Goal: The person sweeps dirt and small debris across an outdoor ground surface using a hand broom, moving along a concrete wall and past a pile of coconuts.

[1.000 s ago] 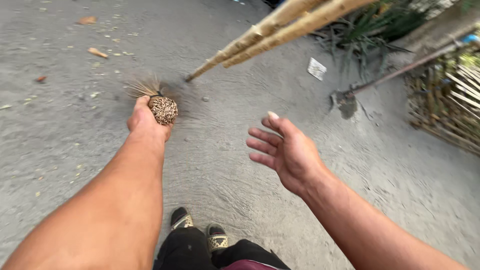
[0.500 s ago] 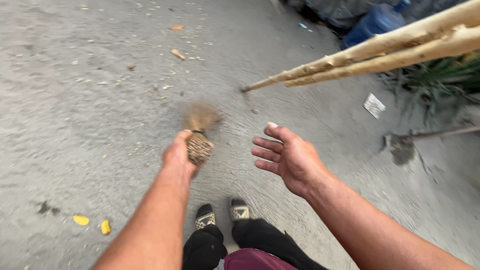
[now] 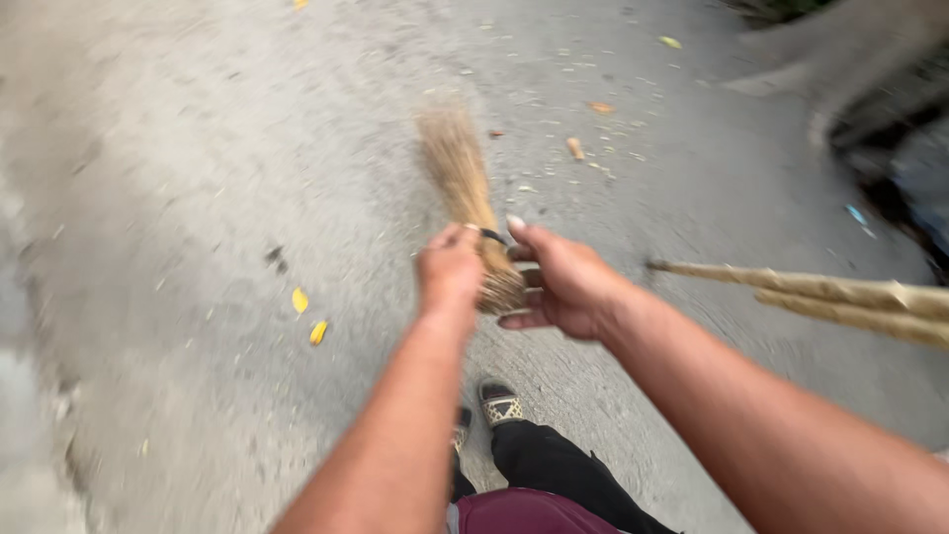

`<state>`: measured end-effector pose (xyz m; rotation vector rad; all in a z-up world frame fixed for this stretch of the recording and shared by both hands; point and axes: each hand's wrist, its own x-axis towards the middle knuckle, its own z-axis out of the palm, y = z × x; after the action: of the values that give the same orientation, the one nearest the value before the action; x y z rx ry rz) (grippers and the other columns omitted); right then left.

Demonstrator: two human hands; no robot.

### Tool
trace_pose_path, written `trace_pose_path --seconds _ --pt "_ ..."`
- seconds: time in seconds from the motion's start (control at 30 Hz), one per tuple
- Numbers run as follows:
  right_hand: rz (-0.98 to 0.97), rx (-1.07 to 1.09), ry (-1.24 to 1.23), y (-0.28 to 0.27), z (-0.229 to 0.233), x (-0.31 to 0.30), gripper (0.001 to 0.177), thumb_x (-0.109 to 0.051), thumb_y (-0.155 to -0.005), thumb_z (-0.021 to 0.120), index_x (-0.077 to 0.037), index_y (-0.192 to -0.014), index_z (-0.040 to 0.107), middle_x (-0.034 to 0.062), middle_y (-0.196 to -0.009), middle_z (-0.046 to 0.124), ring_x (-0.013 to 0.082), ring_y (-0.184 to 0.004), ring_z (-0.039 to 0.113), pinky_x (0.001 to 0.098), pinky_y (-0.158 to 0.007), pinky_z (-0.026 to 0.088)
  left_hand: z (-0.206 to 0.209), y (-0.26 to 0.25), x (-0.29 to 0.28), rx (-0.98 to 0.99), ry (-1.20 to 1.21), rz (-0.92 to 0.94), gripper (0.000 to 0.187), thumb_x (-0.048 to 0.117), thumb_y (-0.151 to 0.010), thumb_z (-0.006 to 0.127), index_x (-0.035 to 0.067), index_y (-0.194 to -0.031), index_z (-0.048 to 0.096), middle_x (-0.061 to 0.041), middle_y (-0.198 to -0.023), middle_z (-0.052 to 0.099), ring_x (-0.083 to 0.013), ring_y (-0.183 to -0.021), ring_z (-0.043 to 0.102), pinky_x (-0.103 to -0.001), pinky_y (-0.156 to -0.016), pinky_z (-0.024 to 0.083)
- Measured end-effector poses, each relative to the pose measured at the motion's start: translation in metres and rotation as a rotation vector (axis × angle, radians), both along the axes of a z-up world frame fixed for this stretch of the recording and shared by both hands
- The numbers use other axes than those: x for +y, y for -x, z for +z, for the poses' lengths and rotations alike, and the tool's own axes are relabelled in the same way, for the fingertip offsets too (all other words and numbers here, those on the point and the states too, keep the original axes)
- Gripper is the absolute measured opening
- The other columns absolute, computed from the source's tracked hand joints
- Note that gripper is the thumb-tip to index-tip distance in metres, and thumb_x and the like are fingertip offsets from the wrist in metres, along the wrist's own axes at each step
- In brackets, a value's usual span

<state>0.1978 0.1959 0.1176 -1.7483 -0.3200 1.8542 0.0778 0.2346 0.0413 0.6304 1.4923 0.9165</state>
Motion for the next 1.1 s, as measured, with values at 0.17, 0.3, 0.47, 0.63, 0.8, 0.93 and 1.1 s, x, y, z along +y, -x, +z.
trace_pose_path --seconds 0.17,0.3,0.47,0.63,0.8,0.93,1.1 --pt "0.324 0.224 -0.059 0.018 -0.060 0.028 0.045 -0.038 -0.104 0.052 -0.001 -0.128 0.062 0.0169 -0.109 0.073 0.0262 -0.088 0.073 0.0439 -0.073 0.063 0.012 0.000 -0.040 0.356 0.146 0.038 0.040 0.027 -0.102 0.048 0.016 -0.136 0.066 -0.011 -0.133 0.068 -0.0266 -0.120 0.063 -0.039 -0.103 0.046" --pt "0.289 0.318 0.108 0.047 -0.082 0.029 0.028 -0.029 -0.103 0.049 -0.006 -0.116 0.056 0.0150 -0.092 0.071 0.0257 -0.075 0.072 0.0436 -0.065 0.064 0.011 0.054 -0.040 0.236 -0.053 0.276 0.046 0.029 -0.099 0.044 0.011 -0.140 0.057 -0.014 -0.130 0.069 -0.0255 -0.118 0.068 -0.039 -0.104 0.050" --pt "0.517 0.349 0.266 0.095 -0.073 -0.018 0.016 -0.025 -0.099 0.050 -0.011 -0.105 0.053 0.0110 -0.084 0.064 0.0230 -0.071 0.068 0.0406 -0.058 0.061 0.064 0.158 -0.034 0.107 -0.118 0.564 0.052 0.038 -0.105 0.035 0.008 -0.146 0.046 -0.013 -0.114 0.077 -0.0192 -0.093 0.071 -0.034 -0.083 0.054" --pt "0.634 0.401 0.511 0.138 -0.065 -0.061 0.028 -0.025 -0.097 0.054 -0.005 -0.117 0.058 0.0136 -0.091 0.067 0.0243 -0.074 0.071 0.0377 -0.058 0.060 0.105 0.226 -0.085 -0.039 -0.199 0.852 0.053 0.034 -0.101 0.039 0.005 -0.145 0.043 -0.016 -0.104 0.079 -0.0189 -0.075 0.069 -0.035 -0.064 0.053" --pt "0.750 -0.040 0.317 0.167 -0.069 -0.026 0.031 -0.024 -0.098 0.054 -0.007 -0.123 0.061 0.0196 -0.098 0.068 0.0255 -0.076 0.071 0.0341 -0.063 0.062 0.107 0.255 -0.154 -0.030 -0.105 1.044 0.053 0.033 -0.100 0.042 0.007 -0.146 0.044 -0.015 -0.103 0.079 -0.0170 -0.073 0.069 -0.034 -0.064 0.054" --pt "0.775 -0.026 0.138 0.172 -0.085 -0.006 0.032 -0.027 -0.102 0.047 -0.010 -0.129 0.052 0.0167 -0.095 0.060 0.0212 -0.074 0.064 0.0354 -0.061 0.059 0.100 0.266 -0.197 -0.016 -0.117 1.152 0.054 0.031 -0.100 0.043 0.006 -0.148 0.044 -0.014 -0.100 0.079 -0.0163 -0.071 0.067 -0.033 -0.063 0.053" --pt "0.931 -0.052 0.148 0.190 -0.085 -0.047 0.034 -0.028 -0.103 0.050 -0.006 -0.128 0.048 0.0131 -0.093 0.059 0.0214 -0.073 0.063 0.0393 -0.061 0.060 0.097 0.290 -0.205 -0.091 -0.133 1.203 0.054 0.029 -0.099 0.044 0.007 -0.148 0.045 -0.013 -0.097 0.078 -0.0148 -0.068 0.066 -0.031 -0.060 0.052"
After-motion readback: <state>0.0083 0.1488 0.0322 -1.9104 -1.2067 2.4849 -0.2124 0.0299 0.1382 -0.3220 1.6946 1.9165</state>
